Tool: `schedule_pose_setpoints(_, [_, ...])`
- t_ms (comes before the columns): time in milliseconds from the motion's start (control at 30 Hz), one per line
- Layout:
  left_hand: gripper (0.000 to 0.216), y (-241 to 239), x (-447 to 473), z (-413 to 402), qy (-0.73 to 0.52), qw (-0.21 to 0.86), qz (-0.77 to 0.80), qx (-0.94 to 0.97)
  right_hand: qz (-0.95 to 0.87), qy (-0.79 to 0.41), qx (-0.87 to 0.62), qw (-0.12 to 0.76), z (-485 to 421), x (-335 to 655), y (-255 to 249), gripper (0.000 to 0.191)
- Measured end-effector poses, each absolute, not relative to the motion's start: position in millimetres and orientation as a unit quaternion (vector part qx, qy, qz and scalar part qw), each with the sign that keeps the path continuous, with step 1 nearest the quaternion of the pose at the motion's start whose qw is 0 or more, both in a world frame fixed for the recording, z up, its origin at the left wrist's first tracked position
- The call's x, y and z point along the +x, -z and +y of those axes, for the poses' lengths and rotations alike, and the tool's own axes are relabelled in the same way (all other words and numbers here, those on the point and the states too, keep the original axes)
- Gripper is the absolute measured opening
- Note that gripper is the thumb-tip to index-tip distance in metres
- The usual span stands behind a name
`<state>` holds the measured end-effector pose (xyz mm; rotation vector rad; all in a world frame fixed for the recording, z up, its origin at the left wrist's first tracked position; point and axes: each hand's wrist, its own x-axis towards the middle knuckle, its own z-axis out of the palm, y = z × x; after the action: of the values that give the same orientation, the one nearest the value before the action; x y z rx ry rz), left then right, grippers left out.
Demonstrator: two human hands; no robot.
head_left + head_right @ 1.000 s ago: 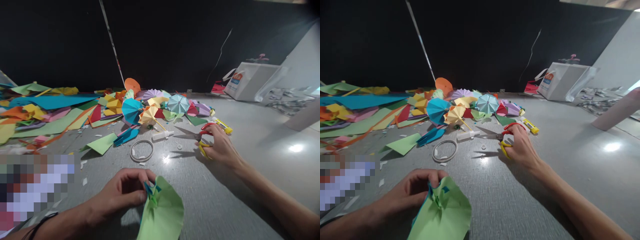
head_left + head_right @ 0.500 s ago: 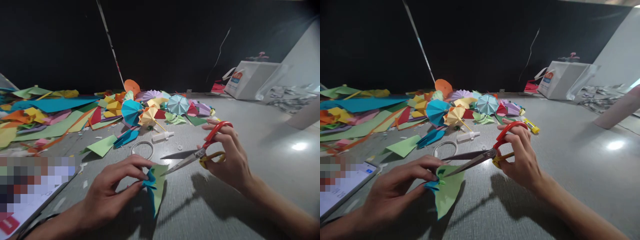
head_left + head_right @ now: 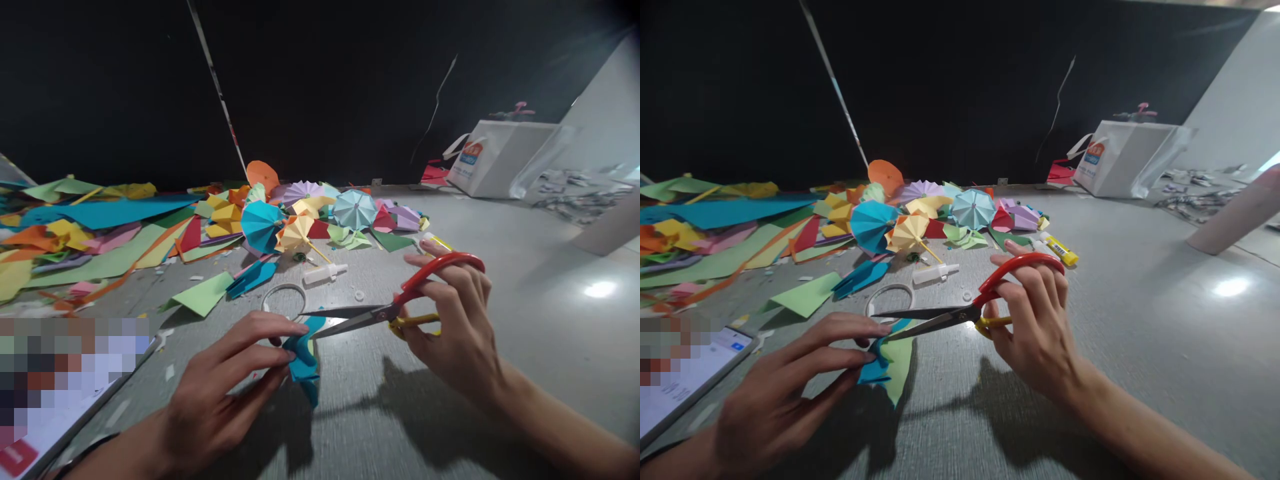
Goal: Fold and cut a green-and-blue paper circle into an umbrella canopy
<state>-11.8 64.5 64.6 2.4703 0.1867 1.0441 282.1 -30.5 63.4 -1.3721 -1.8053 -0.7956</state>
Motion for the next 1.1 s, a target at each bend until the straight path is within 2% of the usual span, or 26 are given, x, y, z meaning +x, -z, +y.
schedule_pose_setpoints(167, [0.037, -66.3, -11.8, 64.4, -0.391, 0.219, 0.083, 0.89, -0.695, 0.307, -0.54, 0.364, -29.0, 287.2, -66.9, 0.031])
schedule_pose_setpoints(333, [0.036, -73.9, -13.2, 60.8, -0.403, 0.202, 0.112, 0.886, -0.644, 0.186, -0.654, 0.351, -10.4, 325.2, -55.4, 0.036])
schedule_pose_setpoints(467, [0.04, -77.1, -16.8, 55.9, -0.397, 0.201, 0.085, 0.891, -0.644, 0.121, -0.683, 0.322, 5.2, 360.0, -43.2, 0.026])
schedule_pose_setpoints(633, [0.039, -73.5, -17.4, 52.4, -0.4, 0.213, 0.068, 0.889, -0.701, 0.044, -0.622, 0.345, -5.0, 332.5, -65.2, 0.011])
schedule_pose_setpoints(733, [0.04, -71.3, -12.5, 49.3, -0.401, 0.231, 0.08, 0.883, -0.766, -0.037, -0.53, 0.363, -25.7, 281.4, -71.4, 0.013])
schedule_pose_setpoints(800, [0.042, -68.8, -10.7, 46.7, -0.395, 0.239, 0.067, 0.884, -0.783, -0.093, -0.446, 0.423, -38.1, 251.5, -65.5, 0.01])
schedule_pose_setpoints(867, [0.045, -64.3, -12.8, 44.9, -0.387, 0.231, 0.046, 0.891, -0.787, -0.09, -0.428, 0.436, -46.0, 232.4, -56.5, 0.01])
schedule_pose_setpoints(1100, [0.063, -49.0, -36.0, 45.0, -0.311, 0.202, 0.02, 0.929, -0.809, -0.045, -0.438, 0.391, -50.2, 220.6, -50.0, 0.015])
